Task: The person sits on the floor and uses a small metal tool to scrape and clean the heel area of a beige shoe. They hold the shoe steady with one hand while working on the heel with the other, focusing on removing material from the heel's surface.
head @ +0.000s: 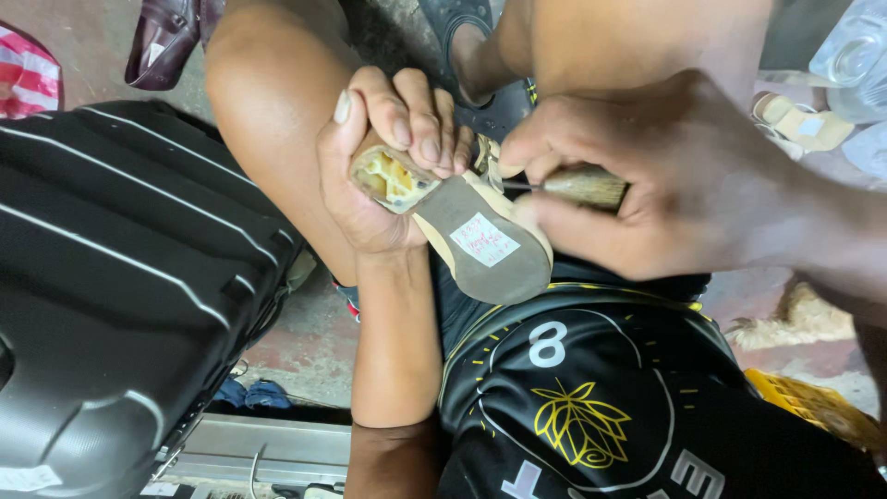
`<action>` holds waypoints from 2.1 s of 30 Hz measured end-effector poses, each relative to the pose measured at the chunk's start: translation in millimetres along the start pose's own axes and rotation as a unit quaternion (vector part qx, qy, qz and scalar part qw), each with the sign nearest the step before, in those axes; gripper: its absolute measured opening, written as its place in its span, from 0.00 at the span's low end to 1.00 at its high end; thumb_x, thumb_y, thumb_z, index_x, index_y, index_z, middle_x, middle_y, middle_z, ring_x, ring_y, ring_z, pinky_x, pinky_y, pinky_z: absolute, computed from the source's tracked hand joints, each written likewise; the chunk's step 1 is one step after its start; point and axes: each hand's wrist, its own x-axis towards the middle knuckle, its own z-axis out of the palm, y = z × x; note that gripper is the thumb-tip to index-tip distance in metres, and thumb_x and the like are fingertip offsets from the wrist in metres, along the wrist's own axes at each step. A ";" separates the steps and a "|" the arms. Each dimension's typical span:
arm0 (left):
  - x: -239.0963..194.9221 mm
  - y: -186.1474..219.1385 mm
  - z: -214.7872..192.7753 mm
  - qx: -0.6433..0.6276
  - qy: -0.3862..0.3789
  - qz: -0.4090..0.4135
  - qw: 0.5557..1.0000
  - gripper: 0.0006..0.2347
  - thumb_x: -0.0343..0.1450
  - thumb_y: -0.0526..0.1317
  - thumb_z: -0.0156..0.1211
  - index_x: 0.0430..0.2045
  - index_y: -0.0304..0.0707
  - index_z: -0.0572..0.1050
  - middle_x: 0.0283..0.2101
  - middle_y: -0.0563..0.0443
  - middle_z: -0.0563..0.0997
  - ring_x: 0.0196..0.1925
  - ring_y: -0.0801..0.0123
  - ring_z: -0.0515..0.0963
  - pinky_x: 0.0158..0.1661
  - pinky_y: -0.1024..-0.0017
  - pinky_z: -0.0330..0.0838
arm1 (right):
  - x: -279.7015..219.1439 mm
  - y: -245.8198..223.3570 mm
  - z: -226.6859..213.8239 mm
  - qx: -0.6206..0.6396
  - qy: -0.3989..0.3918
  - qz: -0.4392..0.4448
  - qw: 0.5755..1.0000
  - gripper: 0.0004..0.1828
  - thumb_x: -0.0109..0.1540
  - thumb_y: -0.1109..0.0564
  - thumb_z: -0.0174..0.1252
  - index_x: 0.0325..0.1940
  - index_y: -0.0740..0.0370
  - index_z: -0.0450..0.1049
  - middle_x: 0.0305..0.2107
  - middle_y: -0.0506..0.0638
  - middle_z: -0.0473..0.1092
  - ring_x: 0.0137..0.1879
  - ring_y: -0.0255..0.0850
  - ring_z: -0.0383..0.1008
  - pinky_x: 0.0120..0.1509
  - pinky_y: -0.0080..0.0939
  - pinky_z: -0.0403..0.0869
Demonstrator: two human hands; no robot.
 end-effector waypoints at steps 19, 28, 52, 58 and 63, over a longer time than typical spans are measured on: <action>-2.3 -5.9 1.6 0.037 0.027 0.069 0.997 0.16 0.84 0.43 0.38 0.29 0.35 0.66 0.29 0.45 0.69 0.31 0.67 0.69 0.39 0.69 0.70 | 6.5 -1.4 23.2 -0.098 0.096 -0.117 0.984 0.12 0.59 0.62 0.70 0.46 0.61 0.80 0.32 0.47 0.73 0.38 0.41 0.74 0.41 0.42 0.74; -3.3 -6.3 -0.2 0.060 0.033 0.106 0.992 0.16 0.85 0.44 0.37 0.29 0.35 0.65 0.29 0.44 0.69 0.31 0.66 0.69 0.39 0.68 0.71 | 15.1 -4.6 25.2 -0.160 0.072 -0.115 0.978 0.12 0.60 0.61 0.67 0.47 0.63 0.79 0.31 0.47 0.71 0.38 0.41 0.73 0.40 0.44 0.72; -22.0 -1.6 -5.9 0.345 0.129 0.164 0.915 0.16 0.85 0.45 0.44 0.32 0.30 0.68 0.34 0.43 0.71 0.35 0.66 0.74 0.43 0.72 0.72 | 35.1 -18.7 26.0 -0.321 -0.037 -0.126 0.938 0.15 0.56 0.60 0.63 0.46 0.62 0.79 0.25 0.48 0.67 0.29 0.40 0.74 0.34 0.43 0.73; -17.7 1.0 -12.2 0.385 0.143 0.127 0.903 0.16 0.85 0.43 0.45 0.31 0.27 0.70 0.34 0.43 0.72 0.35 0.67 0.75 0.42 0.74 0.71 | 38.5 -6.7 35.7 -0.267 -0.021 -0.114 0.957 0.13 0.57 0.61 0.62 0.45 0.65 0.78 0.28 0.51 0.71 0.29 0.44 0.77 0.31 0.44 0.74; -16.6 4.9 -10.5 0.350 0.138 0.101 0.921 0.16 0.84 0.43 0.46 0.31 0.27 0.69 0.33 0.42 0.72 0.34 0.66 0.75 0.41 0.73 0.71 | 44.4 10.7 32.6 -0.040 -0.017 -0.031 0.999 0.02 0.64 0.60 0.59 0.38 0.59 0.78 0.20 0.52 0.70 0.26 0.48 0.75 0.31 0.49 0.70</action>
